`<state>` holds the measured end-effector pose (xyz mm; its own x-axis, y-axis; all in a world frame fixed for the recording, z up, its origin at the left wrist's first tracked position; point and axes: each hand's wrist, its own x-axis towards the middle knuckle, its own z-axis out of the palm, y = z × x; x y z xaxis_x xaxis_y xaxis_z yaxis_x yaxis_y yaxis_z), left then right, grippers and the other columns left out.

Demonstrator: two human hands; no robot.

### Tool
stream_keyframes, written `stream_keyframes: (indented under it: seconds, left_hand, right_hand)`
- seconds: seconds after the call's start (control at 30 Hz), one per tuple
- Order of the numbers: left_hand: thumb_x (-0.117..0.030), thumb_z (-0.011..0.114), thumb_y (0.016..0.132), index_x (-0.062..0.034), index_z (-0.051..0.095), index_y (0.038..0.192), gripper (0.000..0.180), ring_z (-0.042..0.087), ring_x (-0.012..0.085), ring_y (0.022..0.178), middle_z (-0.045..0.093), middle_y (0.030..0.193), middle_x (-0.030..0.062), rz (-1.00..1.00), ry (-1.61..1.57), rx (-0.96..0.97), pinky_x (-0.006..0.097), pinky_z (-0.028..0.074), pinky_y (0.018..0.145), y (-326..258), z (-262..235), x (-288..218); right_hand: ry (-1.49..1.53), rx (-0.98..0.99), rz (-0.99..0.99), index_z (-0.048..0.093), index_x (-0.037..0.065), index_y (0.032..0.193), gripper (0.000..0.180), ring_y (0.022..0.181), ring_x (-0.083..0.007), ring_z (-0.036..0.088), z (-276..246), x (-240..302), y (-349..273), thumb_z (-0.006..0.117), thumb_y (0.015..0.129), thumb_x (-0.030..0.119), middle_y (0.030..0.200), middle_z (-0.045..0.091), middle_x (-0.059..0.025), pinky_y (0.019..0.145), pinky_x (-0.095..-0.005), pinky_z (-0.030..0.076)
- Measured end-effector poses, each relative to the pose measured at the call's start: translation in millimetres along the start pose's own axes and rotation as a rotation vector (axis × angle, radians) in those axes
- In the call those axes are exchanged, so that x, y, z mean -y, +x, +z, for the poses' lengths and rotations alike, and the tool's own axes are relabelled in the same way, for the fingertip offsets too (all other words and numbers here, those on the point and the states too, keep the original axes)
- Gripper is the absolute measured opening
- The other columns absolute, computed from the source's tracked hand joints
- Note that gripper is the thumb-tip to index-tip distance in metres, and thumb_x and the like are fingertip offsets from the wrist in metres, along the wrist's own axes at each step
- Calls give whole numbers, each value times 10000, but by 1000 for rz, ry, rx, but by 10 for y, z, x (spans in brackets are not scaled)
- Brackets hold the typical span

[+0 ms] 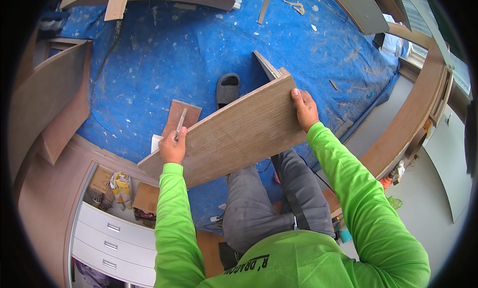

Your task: The person assembles a wooden cabinet by aligning panels and using a cordless drill to drive screws into pre-drilled holes. They handle multiple wooden boards, a drill, and screws, working on a blue tarp-covered floor.

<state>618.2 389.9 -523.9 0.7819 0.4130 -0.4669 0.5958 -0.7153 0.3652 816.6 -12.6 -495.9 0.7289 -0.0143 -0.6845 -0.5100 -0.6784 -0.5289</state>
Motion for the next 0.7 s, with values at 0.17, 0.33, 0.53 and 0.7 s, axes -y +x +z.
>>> stream_keyframes:
  seconds: [0.17, 0.33, 0.53, 0.7]
  left_hand:
    - [-642, 572, 912, 1, 629, 737, 669, 621, 459, 720, 652, 748, 242, -23, 30, 89, 527, 468, 660, 4, 31, 140]
    - [-719, 512, 899, -14, 628, 737, 733, 621, 469, 732, 648, 749, 245, -25, 108, 79, 536, 467, 659, 8, 78, 105]
    - [-736, 503, 891, -26, 596, 711, 739, 605, 478, 724, 635, 733, 242, -41, 77, 115, 543, 454, 647, -3, 57, 214]
    - [-739, 504, 888, -27, 593, 715, 739, 603, 475, 720, 627, 727, 239, -42, 87, 100, 540, 449, 640, 13, 73, 143]
  right_hand:
    - [-21, -36, -4, 673, 8, 1211, 633, 1122, -362, 595, 89, -48, -9, 490, 981, 569, 1147, 649, -213, 1008, -397, 424]
    - [51, -5, 23, 671, 4, 1209, 641, 1138, -371, 598, 16, -32, 26, 496, 975, 575, 1178, 655, -221, 1008, -399, 431]
    - [9, -12, 2, 671, 6, 1207, 631, 1140, -372, 601, 84, -41, 3, 509, 968, 566, 1193, 654, -226, 1001, -405, 437]
    - [51, -12, 18, 670, 5, 1209, 633, 1131, -375, 607, 47, -48, 16, 514, 962, 567, 1188, 654, -229, 990, -411, 442]
